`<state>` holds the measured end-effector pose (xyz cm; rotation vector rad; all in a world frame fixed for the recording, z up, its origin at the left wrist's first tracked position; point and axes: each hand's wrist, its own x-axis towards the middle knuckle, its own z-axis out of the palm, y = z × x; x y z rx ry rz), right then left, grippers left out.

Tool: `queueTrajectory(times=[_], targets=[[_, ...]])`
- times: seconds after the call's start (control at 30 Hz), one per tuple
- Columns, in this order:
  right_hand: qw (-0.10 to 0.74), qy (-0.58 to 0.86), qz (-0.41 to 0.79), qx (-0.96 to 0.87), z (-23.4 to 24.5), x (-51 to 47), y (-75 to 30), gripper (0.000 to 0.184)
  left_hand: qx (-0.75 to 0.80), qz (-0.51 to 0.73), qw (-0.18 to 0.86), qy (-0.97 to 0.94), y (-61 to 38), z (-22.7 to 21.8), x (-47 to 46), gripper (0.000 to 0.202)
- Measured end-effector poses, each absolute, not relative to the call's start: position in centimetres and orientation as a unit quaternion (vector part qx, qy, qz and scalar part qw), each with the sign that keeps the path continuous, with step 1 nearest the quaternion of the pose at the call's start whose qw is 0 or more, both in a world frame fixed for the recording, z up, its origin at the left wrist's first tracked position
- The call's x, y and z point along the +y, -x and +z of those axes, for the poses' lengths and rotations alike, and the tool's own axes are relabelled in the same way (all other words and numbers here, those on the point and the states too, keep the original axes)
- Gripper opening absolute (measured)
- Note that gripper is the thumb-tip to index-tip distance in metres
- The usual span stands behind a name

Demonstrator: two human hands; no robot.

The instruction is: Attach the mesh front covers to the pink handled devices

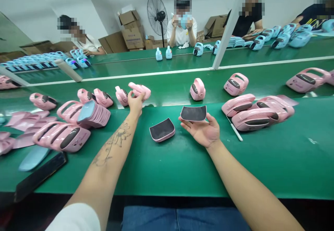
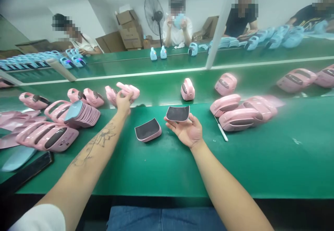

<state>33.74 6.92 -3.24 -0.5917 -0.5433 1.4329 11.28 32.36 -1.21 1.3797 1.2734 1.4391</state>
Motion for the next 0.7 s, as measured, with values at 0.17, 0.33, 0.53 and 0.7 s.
queueTrajectory(times=[0.17, 0.33, 0.53, 0.7], targets=[[0.659, 0.280, 0.640, -0.280, -2.0, 5.6, -33.0, 0.060, 0.278, 0.610, 0.614, -0.416, -3.9, 0.8, 21.1, 0.064], [0.614, 0.346, 0.613, -0.358, -0.3, 2.0, -29.8, 0.057, 0.302, 0.558, 0.726, -0.264, 1.0, -0.2, 7.0, 0.071], [0.451, 0.528, 0.508, -0.510, -0.9, -6.0, -22.9, 0.085, 0.300, 0.524, 0.766, -0.220, 0.9, -3.0, -3.9, 0.075], [0.406, 0.578, 0.423, -0.568, -3.0, -11.4, -19.1, 0.091, 0.271, 0.466, 0.794, -0.281, 0.8, -3.4, -8.8, 0.101]])
